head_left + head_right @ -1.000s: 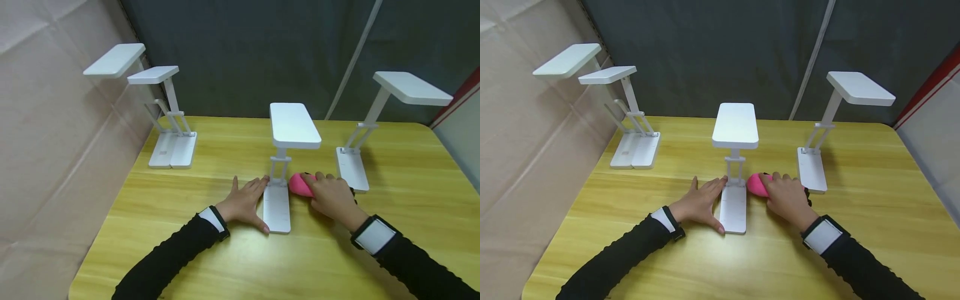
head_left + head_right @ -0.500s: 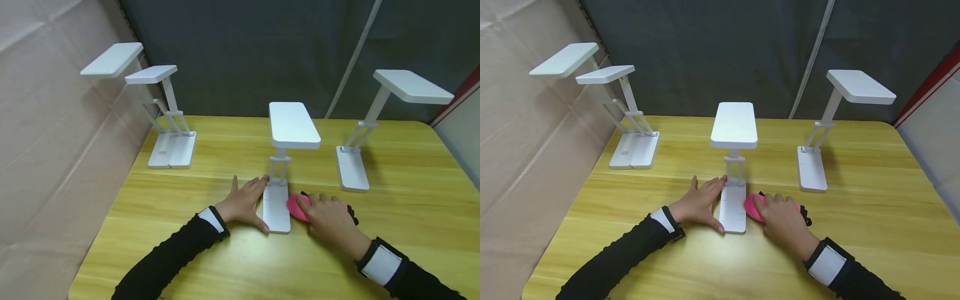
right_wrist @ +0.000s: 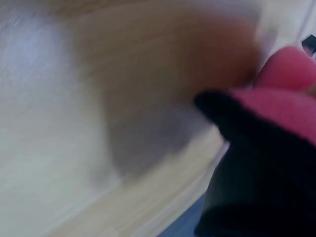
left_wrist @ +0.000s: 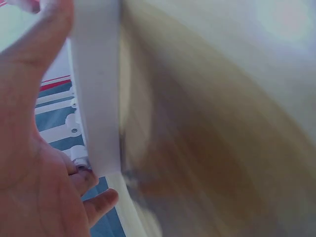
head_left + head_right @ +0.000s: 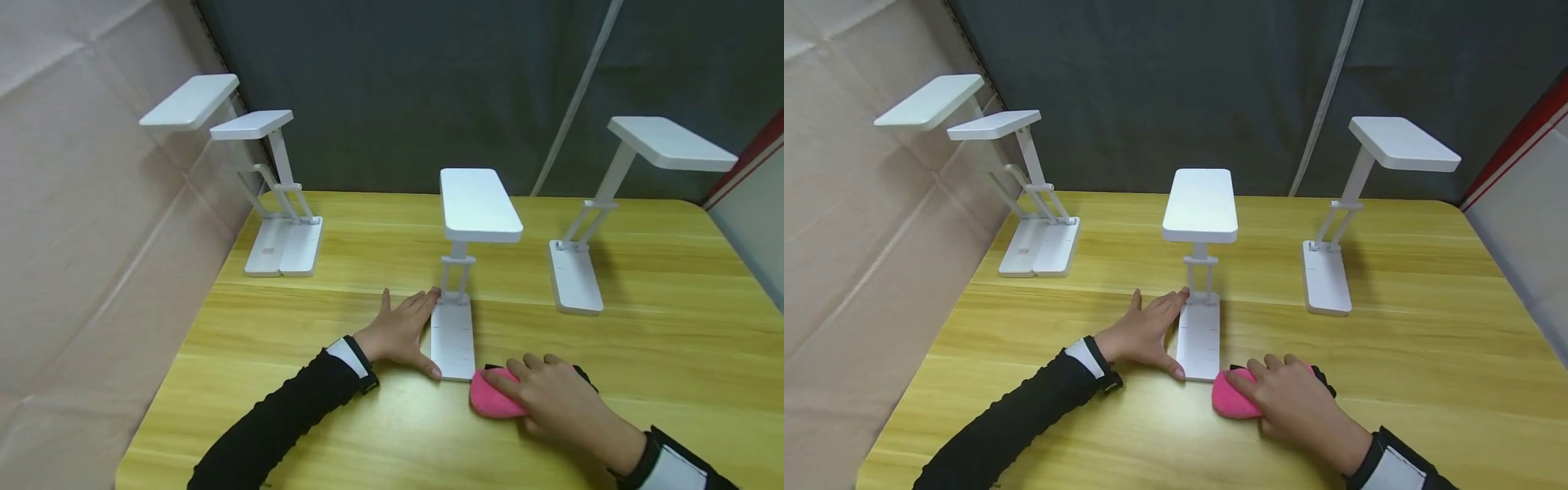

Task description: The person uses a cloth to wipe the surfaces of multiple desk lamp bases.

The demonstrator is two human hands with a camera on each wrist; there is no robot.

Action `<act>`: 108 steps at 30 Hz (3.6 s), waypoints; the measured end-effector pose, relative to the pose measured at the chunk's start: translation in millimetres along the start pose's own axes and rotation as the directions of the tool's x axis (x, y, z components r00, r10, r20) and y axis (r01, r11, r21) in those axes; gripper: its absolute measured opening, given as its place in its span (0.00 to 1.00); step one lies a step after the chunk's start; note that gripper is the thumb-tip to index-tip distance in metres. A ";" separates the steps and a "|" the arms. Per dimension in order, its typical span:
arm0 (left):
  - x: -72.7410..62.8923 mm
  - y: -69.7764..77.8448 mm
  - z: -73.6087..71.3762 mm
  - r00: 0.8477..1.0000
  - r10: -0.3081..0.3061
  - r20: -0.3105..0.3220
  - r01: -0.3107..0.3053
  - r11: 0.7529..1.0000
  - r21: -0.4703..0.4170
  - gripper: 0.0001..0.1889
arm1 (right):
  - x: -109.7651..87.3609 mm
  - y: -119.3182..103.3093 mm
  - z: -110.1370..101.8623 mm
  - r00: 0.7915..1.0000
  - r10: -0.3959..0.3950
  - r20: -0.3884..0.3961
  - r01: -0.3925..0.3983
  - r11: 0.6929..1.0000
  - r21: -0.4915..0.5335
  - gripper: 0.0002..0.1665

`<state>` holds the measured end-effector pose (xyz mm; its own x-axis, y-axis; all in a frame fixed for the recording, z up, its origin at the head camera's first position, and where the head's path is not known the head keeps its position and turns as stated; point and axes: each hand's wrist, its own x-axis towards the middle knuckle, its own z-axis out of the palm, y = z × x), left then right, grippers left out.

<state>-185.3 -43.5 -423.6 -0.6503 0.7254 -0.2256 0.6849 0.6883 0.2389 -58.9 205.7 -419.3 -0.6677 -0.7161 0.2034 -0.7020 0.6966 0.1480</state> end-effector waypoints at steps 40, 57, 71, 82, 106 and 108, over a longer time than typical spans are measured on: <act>3.2 -0.5 0.3 1.000 0.004 0.011 -0.004 0.999 -0.038 0.69 | 39.4 -47.2 6.3 1.000 0.000 0.003 0.000 0.999 0.036 0.33; 2.9 -5.1 1.3 1.000 -0.011 0.014 0.012 0.998 -0.068 0.70 | 8.8 -28.3 3.2 0.979 0.177 0.098 -0.182 0.982 0.046 0.35; -0.5 -3.7 -0.7 1.000 -0.015 0.008 0.015 0.997 -0.069 0.69 | 62.7 38.5 -11.0 0.958 0.281 0.061 -0.288 0.932 0.222 0.30; -0.1 1.0 2.6 1.000 -0.019 0.000 0.019 0.999 -0.050 0.70 | 47.7 30.1 14.2 0.959 0.275 0.062 -0.282 0.924 0.257 0.33; 0.7 -1.9 4.0 1.000 -0.030 0.004 0.030 0.990 -0.137 0.72 | 90.3 30.3 7.5 0.955 0.293 0.045 -0.295 0.924 0.242 0.31; 0.9 -1.9 5.0 1.000 -0.028 0.009 0.029 0.990 -0.142 0.72 | 92.9 27.8 13.0 0.955 0.293 0.034 -0.294 0.938 0.182 0.31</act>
<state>-185.6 -44.2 -429.0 -0.6664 0.7057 -0.2408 0.6123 0.7022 0.3635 -143.6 157.9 -408.9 -0.8523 -0.4814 0.2046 -0.5071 0.8564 -0.0973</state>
